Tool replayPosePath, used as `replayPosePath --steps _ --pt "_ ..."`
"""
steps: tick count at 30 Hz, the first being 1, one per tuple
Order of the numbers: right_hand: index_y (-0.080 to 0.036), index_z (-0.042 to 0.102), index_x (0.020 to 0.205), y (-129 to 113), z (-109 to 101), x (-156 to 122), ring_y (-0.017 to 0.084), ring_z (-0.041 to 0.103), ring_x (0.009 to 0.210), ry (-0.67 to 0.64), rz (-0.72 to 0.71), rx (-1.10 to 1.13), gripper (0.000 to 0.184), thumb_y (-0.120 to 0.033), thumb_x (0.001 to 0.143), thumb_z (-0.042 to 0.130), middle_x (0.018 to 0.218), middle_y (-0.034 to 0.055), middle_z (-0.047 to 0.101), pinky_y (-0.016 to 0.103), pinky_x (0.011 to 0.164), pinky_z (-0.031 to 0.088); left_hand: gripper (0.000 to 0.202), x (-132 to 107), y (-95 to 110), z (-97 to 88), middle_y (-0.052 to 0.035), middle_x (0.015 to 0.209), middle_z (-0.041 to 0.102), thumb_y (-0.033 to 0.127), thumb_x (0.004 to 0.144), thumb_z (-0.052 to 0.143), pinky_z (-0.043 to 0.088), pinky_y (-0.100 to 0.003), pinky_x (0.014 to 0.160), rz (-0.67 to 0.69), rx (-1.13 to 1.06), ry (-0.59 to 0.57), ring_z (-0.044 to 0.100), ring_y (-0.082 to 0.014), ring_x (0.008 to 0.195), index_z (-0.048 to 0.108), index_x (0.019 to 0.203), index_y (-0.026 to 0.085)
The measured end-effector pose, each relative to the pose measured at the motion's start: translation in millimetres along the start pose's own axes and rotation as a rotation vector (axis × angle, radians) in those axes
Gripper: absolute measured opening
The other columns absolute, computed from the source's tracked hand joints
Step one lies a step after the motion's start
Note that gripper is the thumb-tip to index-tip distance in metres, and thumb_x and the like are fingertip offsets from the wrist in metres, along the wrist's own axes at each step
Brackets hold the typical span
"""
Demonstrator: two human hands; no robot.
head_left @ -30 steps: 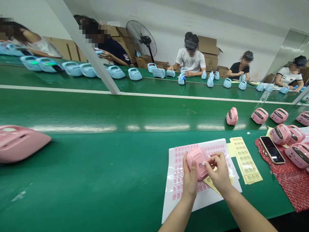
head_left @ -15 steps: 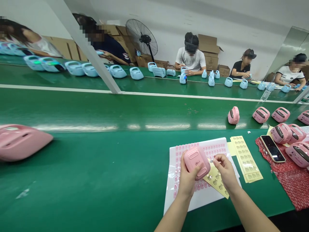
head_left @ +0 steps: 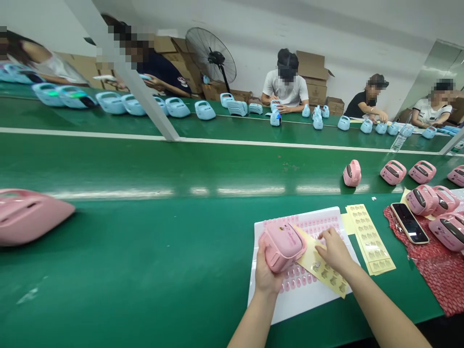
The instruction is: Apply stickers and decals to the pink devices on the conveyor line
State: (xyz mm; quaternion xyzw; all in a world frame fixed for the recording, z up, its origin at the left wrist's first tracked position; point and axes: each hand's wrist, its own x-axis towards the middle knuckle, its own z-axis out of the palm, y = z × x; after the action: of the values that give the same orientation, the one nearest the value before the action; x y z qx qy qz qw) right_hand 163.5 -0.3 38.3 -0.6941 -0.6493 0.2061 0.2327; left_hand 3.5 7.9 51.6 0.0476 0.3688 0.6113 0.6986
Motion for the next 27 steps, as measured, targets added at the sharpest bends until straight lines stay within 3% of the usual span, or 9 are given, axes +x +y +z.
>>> replayPosePath --steps 5,10,12,15,20,24,27 --pt "-0.019 0.056 0.104 -21 10 59 0.019 0.054 0.087 0.066 -0.136 0.143 0.033 -0.012 0.072 0.052 0.094 0.0068 0.051 0.033 0.078 0.044 0.045 21 0 -32.8 -0.0065 0.092 0.069 0.043 0.081 0.044 0.052 -0.039 0.061 -0.085 -0.181 -0.154 0.064 -0.0263 0.079 0.044 0.124 0.028" --pt "-0.02 0.063 0.069 -33 27 87 0.019 0.054 0.082 0.1 -0.121 0.285 0.016 -0.006 0.064 0.057 0.079 0.0023 0.052 0.034 0.079 0.042 0.07 35 3 -50.1 -0.0091 0.119 0.057 0.056 0.073 0.05 0.043 -0.039 0.087 -0.054 -0.321 -0.51 0.053 -0.0276 0.107 0.027 0.133 0.029" --pt "-0.02 0.06 0.063 -33 28 84 0.018 0.055 0.083 0.133 -0.1 0.344 0.014 -0.007 0.065 0.056 0.08 0.0029 0.052 0.033 0.078 0.043 0.074 36 3 -50.8 -0.009 0.119 0.057 0.055 0.071 0.052 0.041 -0.038 0.09 -0.009 -0.328 -0.586 0.052 -0.0263 0.108 0.024 0.134 0.028" --pt "-0.019 0.059 0.068 -37 26 66 0.019 0.055 0.091 0.194 -0.044 0.478 0.007 -0.017 0.072 0.053 0.092 0.0066 0.054 0.032 0.076 0.045 0.075 34 2 -50.4 -0.0096 0.119 0.057 0.055 0.072 0.052 0.041 -0.036 0.091 0.01 -0.331 -0.609 0.05 -0.0252 0.111 0.024 0.134 0.025" --pt "-0.02 0.061 0.066 -65 25 16 0.024 0.045 0.114 0.15 -0.028 1.042 0.009 -0.028 0.069 0.061 0.113 0.0093 0.054 0.039 0.091 0.037 0.067 28 -2 -50.4 -0.008 0.116 0.059 0.061 0.072 0.046 0.042 -0.03 0.091 -0.08 -0.347 -0.567 0.053 -0.0212 0.107 0.036 0.129 0.025" --pt "-0.02 0.06 0.057 -85 27 -6 0.026 0.035 0.122 0.18 0.011 1.025 0.011 -0.025 0.061 0.069 0.124 0.0087 0.048 0.044 0.101 0.024 0.062 24 -6 -50.3 -0.009 0.113 0.061 0.059 0.075 0.045 0.045 -0.025 0.086 -0.09 -0.365 -0.538 0.057 -0.0188 0.101 0.042 0.126 0.022" --pt "-0.019 0.059 0.055 -88 27 -6 0.026 0.035 0.123 0.178 0.03 0.99 0.012 -0.023 0.06 0.069 0.126 0.0091 0.046 0.043 0.102 0.023 0.062 23 -8 -49.8 -0.0092 0.112 0.061 0.059 0.075 0.044 0.045 -0.024 0.085 -0.102 -0.382 -0.492 0.058 -0.0187 0.1 0.043 0.124 0.021"
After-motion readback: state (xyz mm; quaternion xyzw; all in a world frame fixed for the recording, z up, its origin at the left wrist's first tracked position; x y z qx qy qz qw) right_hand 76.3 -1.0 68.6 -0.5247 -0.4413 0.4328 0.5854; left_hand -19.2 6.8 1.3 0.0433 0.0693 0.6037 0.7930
